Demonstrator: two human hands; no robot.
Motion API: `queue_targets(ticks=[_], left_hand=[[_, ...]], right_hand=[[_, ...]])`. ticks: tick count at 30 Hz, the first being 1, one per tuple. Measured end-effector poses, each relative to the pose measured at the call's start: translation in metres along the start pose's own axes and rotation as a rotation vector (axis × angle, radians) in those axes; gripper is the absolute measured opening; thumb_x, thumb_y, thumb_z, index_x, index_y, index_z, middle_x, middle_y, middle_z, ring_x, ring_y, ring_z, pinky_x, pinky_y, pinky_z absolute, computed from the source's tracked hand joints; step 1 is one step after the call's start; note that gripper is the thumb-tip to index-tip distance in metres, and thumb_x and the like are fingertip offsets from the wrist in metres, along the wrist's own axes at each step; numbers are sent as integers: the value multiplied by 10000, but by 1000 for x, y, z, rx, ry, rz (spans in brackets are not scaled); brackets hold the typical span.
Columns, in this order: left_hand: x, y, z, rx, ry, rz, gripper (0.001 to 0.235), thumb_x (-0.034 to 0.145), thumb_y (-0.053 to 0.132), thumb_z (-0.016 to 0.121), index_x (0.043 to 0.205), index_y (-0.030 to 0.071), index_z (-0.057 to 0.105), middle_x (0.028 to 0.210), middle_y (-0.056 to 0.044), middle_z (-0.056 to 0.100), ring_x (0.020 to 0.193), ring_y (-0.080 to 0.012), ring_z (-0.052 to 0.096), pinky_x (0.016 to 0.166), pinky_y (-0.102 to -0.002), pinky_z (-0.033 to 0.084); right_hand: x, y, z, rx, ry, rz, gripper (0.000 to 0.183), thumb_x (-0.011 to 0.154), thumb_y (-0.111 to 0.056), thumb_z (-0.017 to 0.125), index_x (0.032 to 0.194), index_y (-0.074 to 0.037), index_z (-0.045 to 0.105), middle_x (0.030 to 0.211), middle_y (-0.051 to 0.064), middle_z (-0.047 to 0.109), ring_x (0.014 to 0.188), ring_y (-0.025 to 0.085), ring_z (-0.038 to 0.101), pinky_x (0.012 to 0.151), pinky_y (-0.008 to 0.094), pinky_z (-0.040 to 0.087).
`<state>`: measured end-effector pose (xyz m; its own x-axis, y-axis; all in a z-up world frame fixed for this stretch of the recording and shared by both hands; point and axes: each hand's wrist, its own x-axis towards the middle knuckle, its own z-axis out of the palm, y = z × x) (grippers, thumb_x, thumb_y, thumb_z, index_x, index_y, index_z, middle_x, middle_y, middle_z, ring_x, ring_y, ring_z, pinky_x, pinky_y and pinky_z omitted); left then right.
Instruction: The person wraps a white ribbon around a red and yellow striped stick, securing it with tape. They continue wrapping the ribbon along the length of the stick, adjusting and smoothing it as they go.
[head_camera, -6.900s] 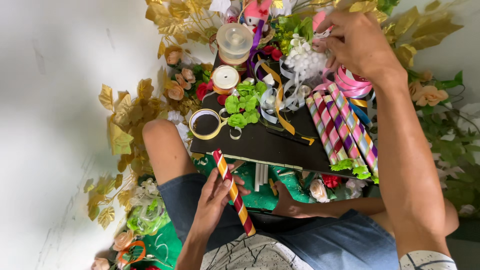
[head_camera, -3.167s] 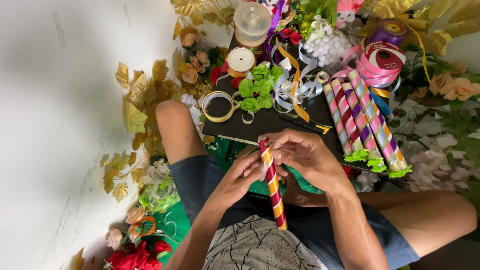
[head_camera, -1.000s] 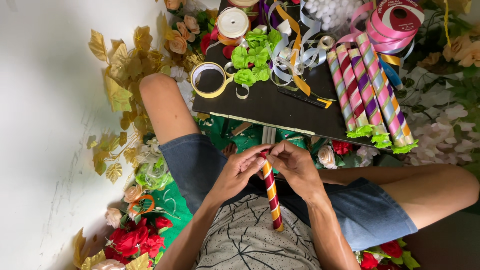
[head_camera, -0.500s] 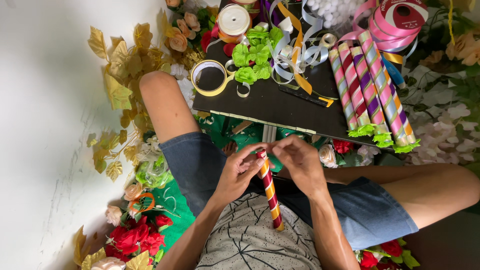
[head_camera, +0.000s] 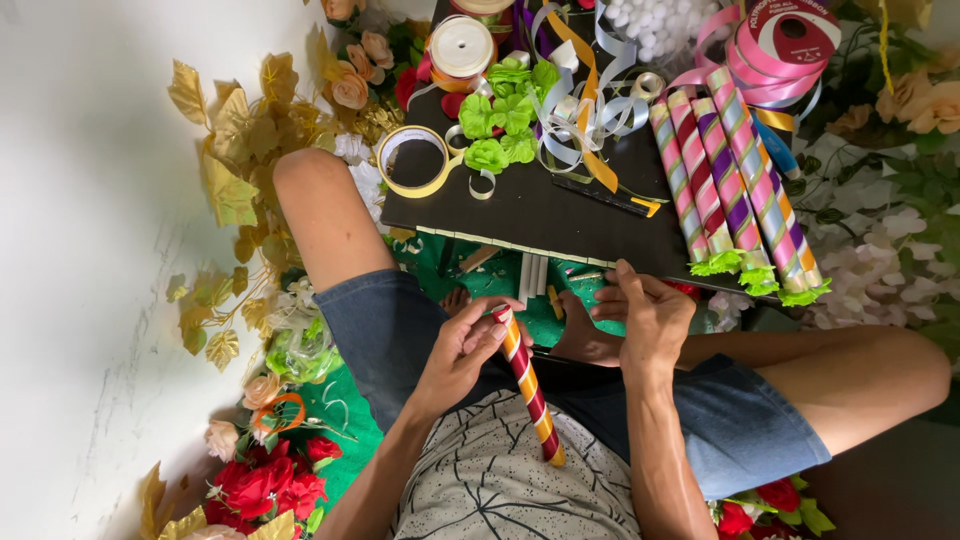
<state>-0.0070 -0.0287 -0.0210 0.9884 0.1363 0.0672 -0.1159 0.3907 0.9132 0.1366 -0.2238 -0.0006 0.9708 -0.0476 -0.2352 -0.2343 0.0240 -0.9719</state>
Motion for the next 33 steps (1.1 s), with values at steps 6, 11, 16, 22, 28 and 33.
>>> queue_targets(ticks=[6, 11, 16, 22, 28, 33], left_hand=[[0, 7, 2, 21, -30, 12, 408, 1185, 124, 548, 1546, -63, 588, 1137, -224, 811, 1019, -179, 729, 915, -357, 655], [-1, 12, 4, 31, -28, 9, 404, 1186, 125, 558, 1539, -67, 593, 1127, -218, 803, 1054, -186, 718, 967, -366, 631], [-1, 12, 5, 44, -17, -1, 390, 1183, 121, 549, 1521, -64, 608, 1118, -212, 800, 1075, -187, 714, 987, -364, 623], [-1, 1, 2, 47, -35, -15, 405, 1178, 141, 576, 1536, -45, 600, 1181, -210, 782, 1095, -204, 730, 1019, -414, 623], [-2, 11, 6, 92, -39, -29, 431, 1177, 138, 587, 1577, -21, 575, 1195, -192, 773, 1082, -165, 685, 1006, -425, 632], [-2, -6, 0, 101, -33, -45, 427, 1179, 134, 584, 1579, -13, 576, 1188, -193, 769, 1088, -176, 709, 1010, -440, 641]], right_hand=[[15, 30, 3, 252, 123, 73, 154, 987, -64, 869, 922, 61, 807, 647, 164, 694, 421, 223, 660, 439, 374, 611], [16, 41, 16, 249, 226, -102, 114, 970, 33, 837, 862, 59, 814, 535, 142, 569, 354, 194, 528, 393, 325, 485], [0, 12, 11, 156, 190, -463, 154, 1021, 152, 816, 892, 68, 807, 525, 173, 572, 359, 169, 518, 415, 274, 441], [-37, -16, 8, 179, -625, -288, 65, 890, 144, 799, 925, 89, 805, 493, 186, 669, 310, 172, 603, 422, 284, 576], [-43, -8, 18, 147, -753, -321, 88, 932, 172, 769, 892, 101, 804, 587, 192, 734, 397, 167, 701, 539, 270, 627], [-44, -2, 17, 141, -733, -345, 65, 955, 144, 781, 911, 99, 798, 595, 176, 736, 445, 137, 713, 588, 265, 638]])
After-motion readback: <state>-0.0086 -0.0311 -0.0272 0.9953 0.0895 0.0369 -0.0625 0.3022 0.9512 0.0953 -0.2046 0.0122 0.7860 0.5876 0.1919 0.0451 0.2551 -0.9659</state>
